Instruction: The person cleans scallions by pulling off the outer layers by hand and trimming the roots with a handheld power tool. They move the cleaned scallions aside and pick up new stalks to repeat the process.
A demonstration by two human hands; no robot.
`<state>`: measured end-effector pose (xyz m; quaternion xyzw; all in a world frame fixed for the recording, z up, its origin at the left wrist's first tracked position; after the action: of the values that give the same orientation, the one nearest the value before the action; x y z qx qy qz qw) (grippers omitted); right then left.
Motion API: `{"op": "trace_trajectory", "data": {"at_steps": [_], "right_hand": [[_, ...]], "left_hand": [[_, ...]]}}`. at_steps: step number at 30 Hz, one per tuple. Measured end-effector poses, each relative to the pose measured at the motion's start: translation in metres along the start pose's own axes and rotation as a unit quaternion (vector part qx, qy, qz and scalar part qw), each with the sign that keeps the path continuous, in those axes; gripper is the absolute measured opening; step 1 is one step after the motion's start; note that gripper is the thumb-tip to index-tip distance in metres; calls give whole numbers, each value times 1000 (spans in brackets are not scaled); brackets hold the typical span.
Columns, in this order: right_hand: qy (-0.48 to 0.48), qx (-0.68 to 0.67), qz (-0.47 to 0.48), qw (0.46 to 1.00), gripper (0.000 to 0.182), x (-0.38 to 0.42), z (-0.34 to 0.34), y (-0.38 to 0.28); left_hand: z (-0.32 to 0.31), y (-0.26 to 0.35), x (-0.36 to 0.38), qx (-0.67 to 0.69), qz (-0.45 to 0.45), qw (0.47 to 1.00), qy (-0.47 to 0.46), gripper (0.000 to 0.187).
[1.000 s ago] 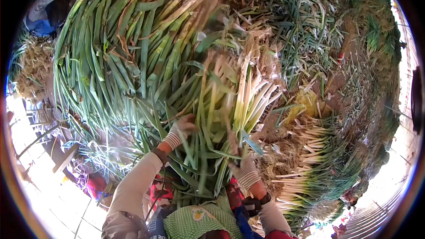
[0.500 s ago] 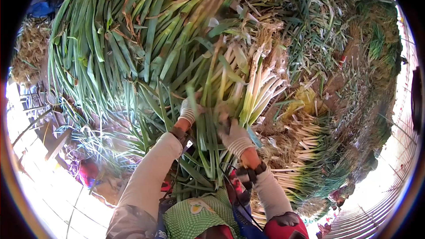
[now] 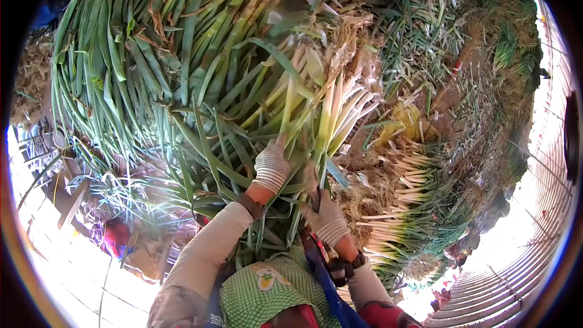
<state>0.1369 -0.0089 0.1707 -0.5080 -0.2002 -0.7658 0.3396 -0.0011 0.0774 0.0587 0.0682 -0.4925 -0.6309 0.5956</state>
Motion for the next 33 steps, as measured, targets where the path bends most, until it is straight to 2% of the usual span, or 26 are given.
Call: {"op": "trace_trajectory", "data": {"at_steps": [2,5,6,9,10,13,14,17,21,23,24,25,27,28,29,30,31,32,33], "right_hand": [[-3,-61,-55,997,67,-7,10,1],[-17,-12,0,1000,65,0,-9,5],[-32,24,-45,998,64,-3,-15,7],[17,-19,-62,998,62,-23,-4,7],[31,-61,-32,997,60,-32,-4,11],[5,-54,-61,997,60,-15,2,7],[-32,-20,-102,994,57,0,3,-1],[-22,14,-79,996,57,2,-22,1],[104,-26,-34,994,54,-57,-1,-3],[114,-47,-33,992,53,-65,7,-3],[129,-38,-27,991,54,-58,10,-5],[143,-28,-20,989,54,-48,13,-7],[64,8,-45,997,61,-24,-9,-2],[30,26,-45,998,62,-14,-21,2],[-3,43,-45,998,63,-8,-29,1],[-24,60,-85,994,63,-9,-28,-2],[12,44,-79,996,62,-17,-20,-6],[47,27,-72,996,61,-30,-14,-8],[83,11,-66,994,60,-46,-9,-6]], "left_hand": [[-18,-11,-3,-32,33,998,-42,62],[-25,-4,1,-39,35,997,-54,64],[-26,-4,-1,-45,35,997,-53,66],[-28,-2,-2,-41,52,996,-62,68],[-25,1,0,-29,57,995,-71,68],[-36,-13,-3,-23,46,997,-62,66],[-37,-13,-1,-17,40,997,-58,64],[-25,-8,-2,7,13,999,-29,58],[-20,-11,1,97,-31,994,30,54],[-27,-24,1,146,-38,988,27,56],[-42,-40,0,172,-93,978,68,56],[-35,-37,-2,241,-22,969,40,56],[-25,-31,3,371,123,920,-19,56],[-35,-45,0,456,111,883,-8,58],[-47,-58,4,440,119,890,-24,59],[-48,-59,5,423,126,897,-40,61],[-48,-61,6,404,131,903,-57,62],[-53,-68,7,353,99,929,-48,66],[-52,-69,10,359,112,925,-55,67]]}}
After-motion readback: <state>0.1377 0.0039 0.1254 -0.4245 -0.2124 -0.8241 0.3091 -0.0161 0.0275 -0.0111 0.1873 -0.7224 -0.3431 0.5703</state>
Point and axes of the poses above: each hand's wrist, its own x-axis away from the middle knuckle, its own z-axis out of the back of the hand, y = z × x, the point moved 6 cm from there along -x, towards the middle knuckle, and after that the axes turned 9 degrees about -z, right-handed, at the moved point
